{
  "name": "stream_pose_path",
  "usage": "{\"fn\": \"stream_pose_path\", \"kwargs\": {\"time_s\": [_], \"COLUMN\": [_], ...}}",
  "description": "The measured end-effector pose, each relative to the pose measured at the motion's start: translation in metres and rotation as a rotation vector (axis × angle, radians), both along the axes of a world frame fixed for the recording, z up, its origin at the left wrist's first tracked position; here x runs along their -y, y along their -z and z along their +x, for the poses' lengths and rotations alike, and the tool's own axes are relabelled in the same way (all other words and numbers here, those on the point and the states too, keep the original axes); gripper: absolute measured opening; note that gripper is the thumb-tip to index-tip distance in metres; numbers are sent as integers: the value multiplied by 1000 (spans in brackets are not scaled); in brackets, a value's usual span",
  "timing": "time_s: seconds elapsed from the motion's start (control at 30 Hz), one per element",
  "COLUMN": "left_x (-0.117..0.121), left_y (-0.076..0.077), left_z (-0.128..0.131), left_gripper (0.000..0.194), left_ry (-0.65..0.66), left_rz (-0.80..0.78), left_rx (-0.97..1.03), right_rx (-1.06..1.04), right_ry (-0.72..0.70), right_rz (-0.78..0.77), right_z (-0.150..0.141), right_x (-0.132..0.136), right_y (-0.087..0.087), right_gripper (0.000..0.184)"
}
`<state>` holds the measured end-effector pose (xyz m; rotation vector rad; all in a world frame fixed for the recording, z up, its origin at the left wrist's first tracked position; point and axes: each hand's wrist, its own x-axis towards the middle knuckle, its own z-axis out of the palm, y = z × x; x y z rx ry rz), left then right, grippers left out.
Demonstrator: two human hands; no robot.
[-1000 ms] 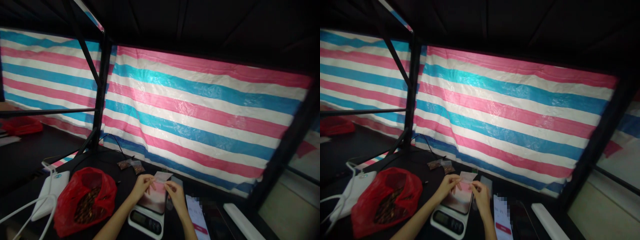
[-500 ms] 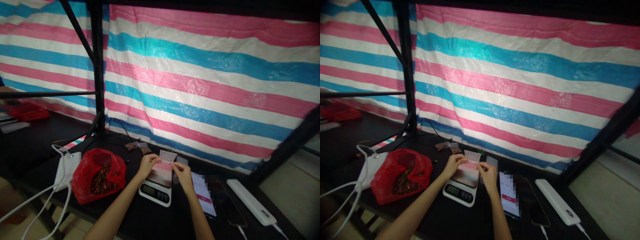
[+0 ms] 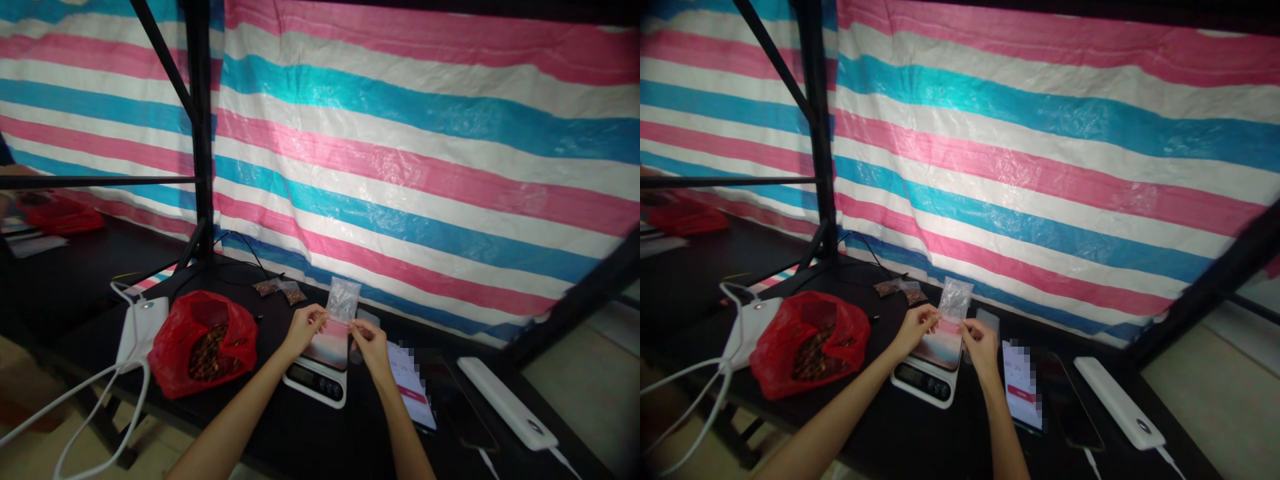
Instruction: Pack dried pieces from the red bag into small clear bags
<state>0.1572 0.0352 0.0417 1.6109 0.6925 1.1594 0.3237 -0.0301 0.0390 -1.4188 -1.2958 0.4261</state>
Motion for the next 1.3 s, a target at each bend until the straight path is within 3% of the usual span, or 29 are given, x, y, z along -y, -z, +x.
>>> {"fn": "stream_pose_path", "kwargs": {"time_s": [0.27, 0.57, 0.8, 1.1, 1.3], "left_x": [7, 11, 20, 20, 22], "left_y": [-4, -4, -6, -10, -11], "left_z": [2, 6, 6, 3, 0], "left_gripper": [32, 32, 27, 29, 31], "left_ry": [115, 9, 70, -75, -17], "left_rz": [-7, 78, 146, 243, 277], "left_rx": [-25, -76, -154, -225, -249], "right_rx": [44, 81, 270, 135, 87], "right_ry": [-85, -75, -23, -78, -108], "right_rz": [-2, -2, 35, 21, 2], "right_z": [-3, -16, -15, -18, -17], "right_x": [4, 8, 12, 11, 13], "right_y": [-5, -14, -14, -17, -17], "right_gripper": [37, 31, 27, 28, 29]}}
